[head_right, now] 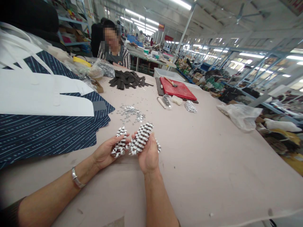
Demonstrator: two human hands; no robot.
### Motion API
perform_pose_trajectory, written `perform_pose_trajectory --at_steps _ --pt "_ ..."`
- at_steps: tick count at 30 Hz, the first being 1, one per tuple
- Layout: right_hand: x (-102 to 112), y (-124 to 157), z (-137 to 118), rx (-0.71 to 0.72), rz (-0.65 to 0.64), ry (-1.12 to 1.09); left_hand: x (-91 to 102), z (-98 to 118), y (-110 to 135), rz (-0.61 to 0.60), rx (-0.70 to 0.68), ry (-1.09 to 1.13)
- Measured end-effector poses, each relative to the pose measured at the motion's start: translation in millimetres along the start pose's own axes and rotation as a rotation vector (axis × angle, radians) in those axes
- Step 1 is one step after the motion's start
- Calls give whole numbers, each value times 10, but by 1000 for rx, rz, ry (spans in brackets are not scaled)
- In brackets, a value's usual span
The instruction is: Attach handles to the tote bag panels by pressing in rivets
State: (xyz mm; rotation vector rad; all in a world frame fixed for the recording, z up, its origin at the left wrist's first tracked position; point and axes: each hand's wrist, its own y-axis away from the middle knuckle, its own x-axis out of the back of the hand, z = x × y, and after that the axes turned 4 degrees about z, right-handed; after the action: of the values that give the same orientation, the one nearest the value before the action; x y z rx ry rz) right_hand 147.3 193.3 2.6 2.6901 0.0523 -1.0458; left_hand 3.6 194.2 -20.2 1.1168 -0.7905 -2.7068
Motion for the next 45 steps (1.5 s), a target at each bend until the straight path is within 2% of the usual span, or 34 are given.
perform_pose_trajectory --at_steps 14,20,32,45 --pt "21 -15 4 3 13 -6 6 -14 -15 -12 -8 -7" --pt "63 -12 21 47 -28 -30 3 -13 -26 -19 -9 5" --pt "28 13 15 36 -83 -6 -4 -14 -42 -29 -4 43" --pt "54 4 16 27 -52 -10 -7 -8 -16 -6 6 53"
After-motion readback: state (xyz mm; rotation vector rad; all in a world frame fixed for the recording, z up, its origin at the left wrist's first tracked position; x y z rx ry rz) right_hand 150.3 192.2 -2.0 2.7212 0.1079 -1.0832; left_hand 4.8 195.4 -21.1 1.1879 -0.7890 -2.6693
